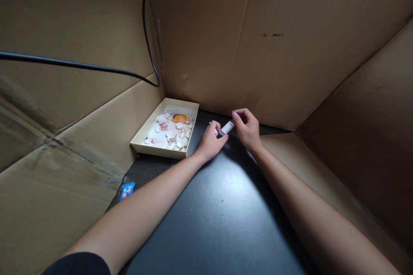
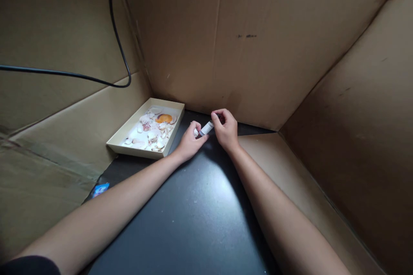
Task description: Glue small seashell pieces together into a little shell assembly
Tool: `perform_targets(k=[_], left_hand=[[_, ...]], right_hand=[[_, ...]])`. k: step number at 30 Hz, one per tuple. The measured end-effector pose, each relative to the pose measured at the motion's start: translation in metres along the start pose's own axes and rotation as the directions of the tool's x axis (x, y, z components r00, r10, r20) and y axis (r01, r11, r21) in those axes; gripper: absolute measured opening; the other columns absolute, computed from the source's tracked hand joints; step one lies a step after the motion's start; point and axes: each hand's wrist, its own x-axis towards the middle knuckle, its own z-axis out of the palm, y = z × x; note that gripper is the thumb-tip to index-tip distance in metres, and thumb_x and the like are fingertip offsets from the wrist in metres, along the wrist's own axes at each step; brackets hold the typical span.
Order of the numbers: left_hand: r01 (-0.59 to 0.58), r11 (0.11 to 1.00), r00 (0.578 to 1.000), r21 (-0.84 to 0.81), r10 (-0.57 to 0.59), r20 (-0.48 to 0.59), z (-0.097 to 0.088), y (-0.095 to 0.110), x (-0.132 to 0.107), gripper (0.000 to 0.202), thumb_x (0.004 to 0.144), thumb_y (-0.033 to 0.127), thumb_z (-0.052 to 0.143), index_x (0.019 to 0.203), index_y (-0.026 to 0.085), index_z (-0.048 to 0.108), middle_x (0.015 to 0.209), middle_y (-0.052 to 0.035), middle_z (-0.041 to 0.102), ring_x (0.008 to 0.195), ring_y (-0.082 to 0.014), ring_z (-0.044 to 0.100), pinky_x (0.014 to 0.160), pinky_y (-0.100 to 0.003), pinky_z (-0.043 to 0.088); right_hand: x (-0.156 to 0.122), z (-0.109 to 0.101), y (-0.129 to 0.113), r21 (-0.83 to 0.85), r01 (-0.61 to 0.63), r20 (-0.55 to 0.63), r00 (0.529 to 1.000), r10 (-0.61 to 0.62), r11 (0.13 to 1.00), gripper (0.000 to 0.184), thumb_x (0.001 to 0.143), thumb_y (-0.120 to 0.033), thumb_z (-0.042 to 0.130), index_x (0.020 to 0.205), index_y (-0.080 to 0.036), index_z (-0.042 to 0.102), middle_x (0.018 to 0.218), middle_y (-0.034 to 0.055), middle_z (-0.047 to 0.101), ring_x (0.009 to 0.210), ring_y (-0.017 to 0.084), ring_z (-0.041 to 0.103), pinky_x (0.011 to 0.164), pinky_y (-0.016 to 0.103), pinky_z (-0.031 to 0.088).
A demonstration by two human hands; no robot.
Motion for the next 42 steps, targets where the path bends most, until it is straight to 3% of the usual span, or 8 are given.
perform_targets(k=[5, 14, 25, 36, 42], left_hand=[[0.002, 1.000, 1.000, -0.003, -0.002, 0.006, 0.0008, -0.0004, -0.0003, 0.026, 0.075, 0.023, 0.062, 0.079, 0.021, 0.036, 0.074, 0.0047, 0.042, 0.068, -0.0110, 0.039, 0.066, -0.024, 0.031], [-0.002, 1.000, 1.000, -0.020, 0.002, 0.018, 0.0007, -0.0014, -0.0004, 0.026, 0.076, 0.024, 0.062, 0.078, 0.021, 0.036, 0.073, 0.0046, 0.041, 0.068, -0.0110, 0.039, 0.066, -0.024, 0.032], [-0.034, 0.998, 0.997, -0.050, 0.038, 0.073, -0.0002, 0.0007, -0.0004, 0.018, 0.087, 0.037, 0.053, 0.083, 0.019, 0.049, 0.075, 0.0029, 0.048, 0.071, -0.0114, 0.044, 0.067, -0.024, 0.036], [-0.005, 0.993, 0.996, -0.115, 0.015, 0.090, 0.0012, -0.0049, 0.0007, 0.033, 0.096, 0.041, 0.033, 0.075, 0.019, 0.045, 0.066, 0.0030, 0.042, 0.064, -0.0111, 0.041, 0.062, -0.024, 0.033], [-0.035, 0.997, 0.991, -0.071, 0.043, 0.127, 0.0008, 0.0012, -0.0013, 0.020, 0.086, 0.038, 0.053, 0.080, 0.019, 0.048, 0.071, 0.0038, 0.046, 0.067, -0.0105, 0.042, 0.065, -0.023, 0.034]], right_hand=[[-0.0019, 0.0007, -0.0056, 0.031, -0.003, 0.019, 1.000, 0.002, 1.000, 0.019, 0.086, -0.038, 0.057, 0.081, -0.020, 0.053, 0.071, -0.0023, 0.053, 0.064, 0.013, 0.048, 0.062, 0.026, 0.039], [-0.0036, -0.0001, -0.0072, -0.125, 0.028, 0.109, 0.994, -0.014, 0.992, 0.024, 0.093, -0.039, 0.044, 0.079, -0.020, 0.050, 0.070, -0.0023, 0.051, 0.065, 0.013, 0.047, 0.063, 0.027, 0.035], [-0.0013, -0.0011, -0.0011, 0.024, -0.052, 0.085, 0.995, 0.049, 0.998, 0.025, 0.091, -0.037, 0.041, 0.074, -0.022, 0.050, 0.068, -0.0008, 0.049, 0.065, 0.015, 0.045, 0.061, 0.027, 0.036], [-0.0020, -0.0003, -0.0022, 0.037, -0.062, 0.099, 0.993, 0.059, 0.997, 0.028, 0.091, -0.037, 0.040, 0.073, -0.021, 0.052, 0.065, -0.0012, 0.047, 0.061, 0.014, 0.043, 0.059, 0.028, 0.034], [-0.0003, -0.0012, 0.0014, 0.022, -0.065, 0.016, 0.998, 0.065, 0.998, 0.026, 0.090, -0.040, 0.041, 0.072, -0.021, 0.048, 0.065, -0.0020, 0.045, 0.061, 0.014, 0.042, 0.059, 0.027, 0.035]])
